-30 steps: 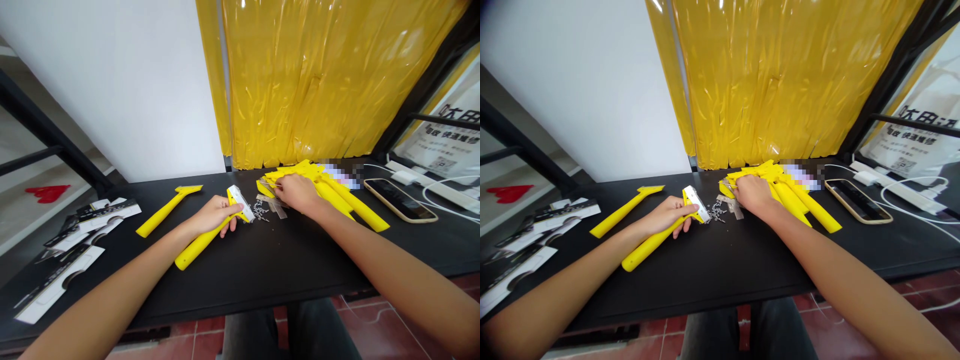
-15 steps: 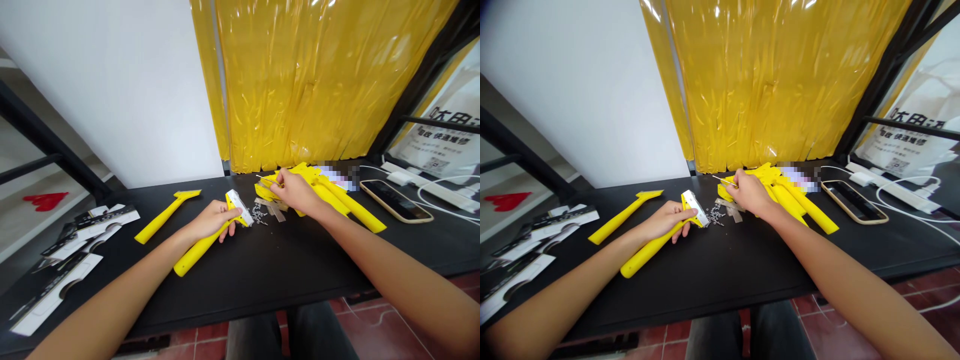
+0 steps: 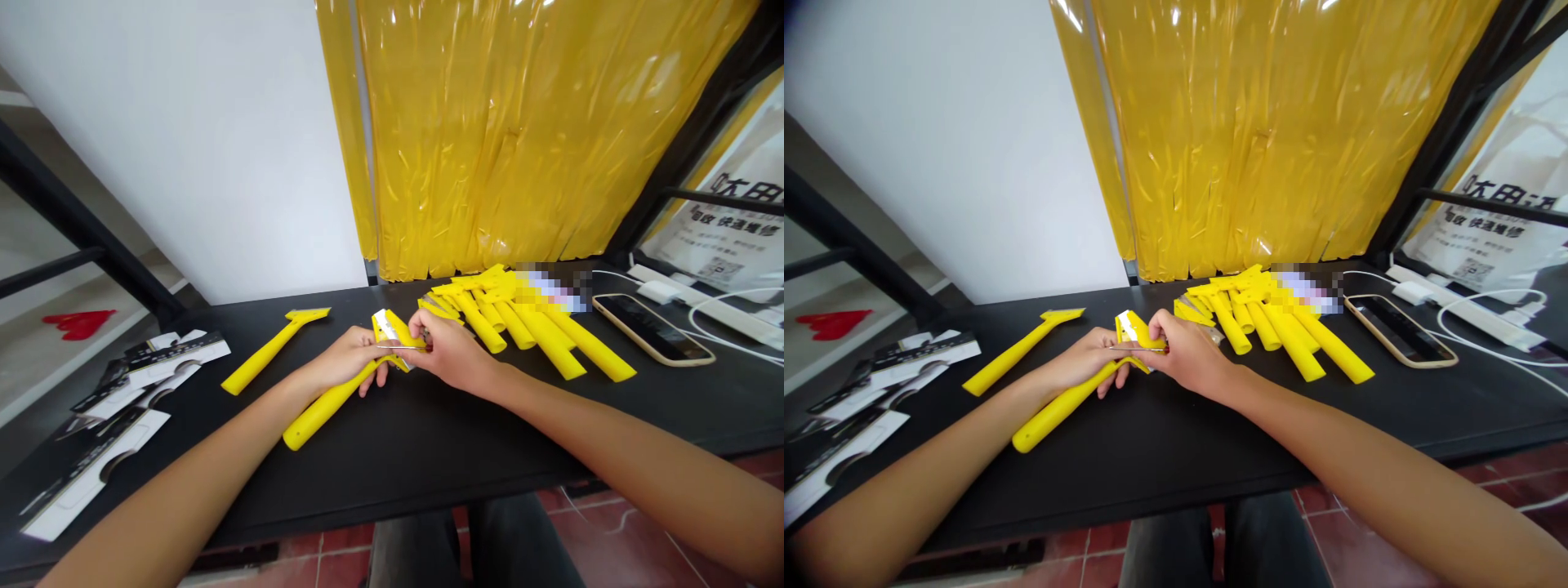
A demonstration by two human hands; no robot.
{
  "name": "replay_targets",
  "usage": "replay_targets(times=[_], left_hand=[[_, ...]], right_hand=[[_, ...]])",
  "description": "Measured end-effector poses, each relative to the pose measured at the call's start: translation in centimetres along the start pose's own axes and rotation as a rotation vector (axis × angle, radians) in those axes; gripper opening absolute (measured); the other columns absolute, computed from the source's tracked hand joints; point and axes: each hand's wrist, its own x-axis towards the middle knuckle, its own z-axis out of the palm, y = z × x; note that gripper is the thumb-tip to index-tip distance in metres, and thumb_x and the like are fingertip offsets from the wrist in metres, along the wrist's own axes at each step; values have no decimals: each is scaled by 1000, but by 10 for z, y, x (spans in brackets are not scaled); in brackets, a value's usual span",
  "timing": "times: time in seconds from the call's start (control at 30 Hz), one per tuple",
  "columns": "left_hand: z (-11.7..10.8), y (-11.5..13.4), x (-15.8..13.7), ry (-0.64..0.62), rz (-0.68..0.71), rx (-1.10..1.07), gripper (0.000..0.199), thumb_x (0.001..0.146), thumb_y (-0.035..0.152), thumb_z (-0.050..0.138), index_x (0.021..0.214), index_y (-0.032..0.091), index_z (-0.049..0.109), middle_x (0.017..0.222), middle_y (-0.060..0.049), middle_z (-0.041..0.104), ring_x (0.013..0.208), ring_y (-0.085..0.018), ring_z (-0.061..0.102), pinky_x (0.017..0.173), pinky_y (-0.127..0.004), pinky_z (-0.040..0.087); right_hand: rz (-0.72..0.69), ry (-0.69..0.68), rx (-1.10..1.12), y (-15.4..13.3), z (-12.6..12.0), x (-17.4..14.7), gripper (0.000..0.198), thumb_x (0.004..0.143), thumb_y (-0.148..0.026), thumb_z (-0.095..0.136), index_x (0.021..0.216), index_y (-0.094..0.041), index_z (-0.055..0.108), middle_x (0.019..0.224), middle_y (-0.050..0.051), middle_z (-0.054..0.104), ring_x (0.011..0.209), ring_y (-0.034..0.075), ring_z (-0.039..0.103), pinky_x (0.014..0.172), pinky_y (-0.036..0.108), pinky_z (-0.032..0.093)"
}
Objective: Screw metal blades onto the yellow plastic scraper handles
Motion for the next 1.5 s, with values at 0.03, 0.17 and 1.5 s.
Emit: replay_targets(times=[0.03, 0.17, 1.5], left_hand=[[0, -1, 0, -5, 6, -3, 35, 91, 41, 63, 75, 11, 70, 55, -4, 67, 33, -12, 55, 36, -21, 42], [-2, -4, 1, -12, 13, 10, 33, 92, 38, 59, 75, 11, 69, 55, -4, 67, 33, -11, 55, 37, -20, 41], [1, 3, -1, 11, -49, 54, 36, 94, 35, 51, 67, 15, 63, 55, -3, 67, 33, -10, 53, 38, -19, 39]], right_hand=[[-9, -13, 7, 1, 1, 0, 27, 85, -42, 67, 90, -23, 49, 78, -4, 60, 64, 12, 51, 58, 26, 35], [-12, -46, 55, 4, 3, 1, 36, 83, -48, 73, 103, -23, 56, 85, -3, 65, 69, 13, 56, 64, 26, 39], [342, -141, 532, 13, -6, 9, 28, 73, -38, 79, 89, -16, 74, 70, -2, 64, 60, 10, 49, 56, 25, 38]])
